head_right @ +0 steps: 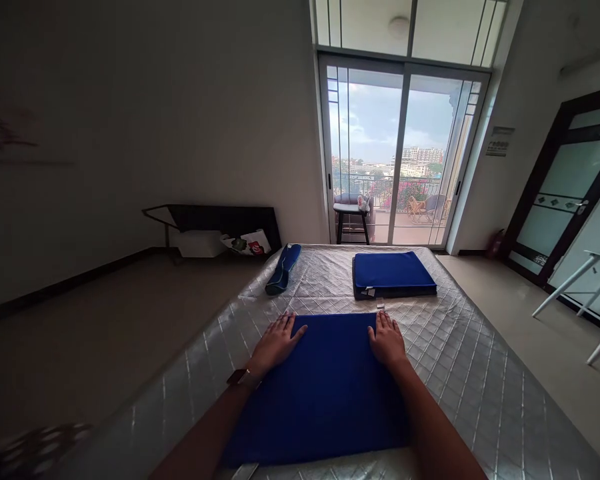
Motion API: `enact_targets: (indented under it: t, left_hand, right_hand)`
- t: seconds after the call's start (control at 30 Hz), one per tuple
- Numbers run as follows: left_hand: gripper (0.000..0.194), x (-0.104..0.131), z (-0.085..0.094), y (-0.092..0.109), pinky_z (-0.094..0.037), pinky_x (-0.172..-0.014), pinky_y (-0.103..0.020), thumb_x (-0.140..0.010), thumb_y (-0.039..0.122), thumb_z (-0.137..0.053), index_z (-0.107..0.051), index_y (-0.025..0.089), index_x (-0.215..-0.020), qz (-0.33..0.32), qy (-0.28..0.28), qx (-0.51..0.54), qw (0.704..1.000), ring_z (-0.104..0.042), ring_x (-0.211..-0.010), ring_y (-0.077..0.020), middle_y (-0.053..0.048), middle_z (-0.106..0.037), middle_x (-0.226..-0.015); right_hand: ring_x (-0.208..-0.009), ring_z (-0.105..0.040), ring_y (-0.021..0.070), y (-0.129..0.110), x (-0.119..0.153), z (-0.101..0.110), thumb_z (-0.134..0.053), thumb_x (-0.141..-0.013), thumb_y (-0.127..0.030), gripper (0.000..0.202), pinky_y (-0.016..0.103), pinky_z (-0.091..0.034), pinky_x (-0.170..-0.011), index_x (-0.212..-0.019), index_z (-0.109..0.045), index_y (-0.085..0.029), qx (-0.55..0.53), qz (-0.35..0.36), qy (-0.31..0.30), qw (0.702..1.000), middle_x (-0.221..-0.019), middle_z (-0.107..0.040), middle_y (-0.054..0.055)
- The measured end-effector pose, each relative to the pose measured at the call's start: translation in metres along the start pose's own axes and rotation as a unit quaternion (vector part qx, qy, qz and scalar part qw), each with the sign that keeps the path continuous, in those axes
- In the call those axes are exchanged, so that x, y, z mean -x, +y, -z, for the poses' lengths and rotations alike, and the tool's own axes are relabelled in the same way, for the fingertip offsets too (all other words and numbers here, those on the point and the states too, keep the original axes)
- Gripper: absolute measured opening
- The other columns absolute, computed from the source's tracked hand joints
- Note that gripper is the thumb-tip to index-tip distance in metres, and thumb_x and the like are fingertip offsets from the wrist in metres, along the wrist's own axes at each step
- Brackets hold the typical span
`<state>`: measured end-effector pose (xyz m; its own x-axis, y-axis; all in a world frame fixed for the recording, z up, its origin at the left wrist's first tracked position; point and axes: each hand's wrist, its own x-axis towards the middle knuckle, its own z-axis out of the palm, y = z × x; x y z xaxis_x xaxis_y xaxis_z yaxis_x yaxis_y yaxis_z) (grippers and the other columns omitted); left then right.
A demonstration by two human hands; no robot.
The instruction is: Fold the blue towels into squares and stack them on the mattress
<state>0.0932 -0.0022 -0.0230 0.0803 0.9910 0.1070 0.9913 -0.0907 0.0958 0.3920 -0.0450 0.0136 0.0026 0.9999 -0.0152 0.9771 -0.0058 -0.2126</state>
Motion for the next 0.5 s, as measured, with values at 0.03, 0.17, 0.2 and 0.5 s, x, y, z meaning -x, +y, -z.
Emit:
enact_targets:
  t: [0.03, 0.17, 0.2, 0.5]
  left_hand:
    - [0.081, 0.000, 0.000, 0.000, -0.024, -0.119, -0.047, -0.097, 0.063, -0.019, -0.033, 0.004, -0.152, -0.001, 0.000, -0.003, 1.000, -0.027, -0.148, -0.0308, -0.022, -0.030, -0.158]
    - [0.081, -0.001, -0.002, -0.001, -0.024, -0.119, -0.048, -0.097, 0.062, -0.018, -0.033, 0.005, -0.152, -0.001, 0.004, -0.014, 1.000, -0.029, -0.148, -0.0307, -0.022, -0.031, -0.158]
    - [0.081, -0.001, -0.003, -0.001, -0.025, -0.119, -0.048, -0.097, 0.062, -0.018, -0.033, 0.005, -0.152, -0.003, 0.006, -0.016, 1.000, -0.029, -0.148, -0.0307, -0.022, -0.031, -0.158]
    - [0.085, -0.005, 0.010, 0.003, -0.022, -0.120, -0.050, -0.095, 0.067, -0.017, -0.034, 0.006, -0.152, 0.020, -0.033, -0.070, 0.997, -0.030, -0.147, -0.0330, -0.022, -0.030, -0.158]
  right_hand:
    - [-0.151, -0.017, 0.0171, 0.000, 0.000, 0.000, -0.024, -0.101, -0.040, 0.064, 0.034, -0.012, -0.122, -0.156, -0.025, -0.006, -0.002, 0.000, 0.002, 1.000, -0.162, -0.026, 0.011]
    - [-0.151, -0.017, 0.0165, 0.000, -0.002, -0.002, -0.024, -0.101, -0.040, 0.064, 0.035, -0.013, -0.122, -0.155, -0.026, -0.006, -0.011, 0.002, 0.008, 1.000, -0.161, -0.027, 0.012]
    - [-0.151, -0.017, 0.0167, 0.000, -0.002, -0.002, -0.025, -0.101, -0.040, 0.064, 0.035, -0.013, -0.122, -0.155, -0.026, -0.006, -0.012, 0.001, 0.009, 1.000, -0.161, -0.028, 0.012]
    - [-0.151, -0.017, 0.0180, -0.002, 0.000, 0.001, -0.024, -0.101, -0.038, 0.064, 0.036, -0.012, -0.122, -0.155, -0.025, -0.005, -0.028, 0.001, 0.003, 1.000, -0.161, -0.025, 0.013]
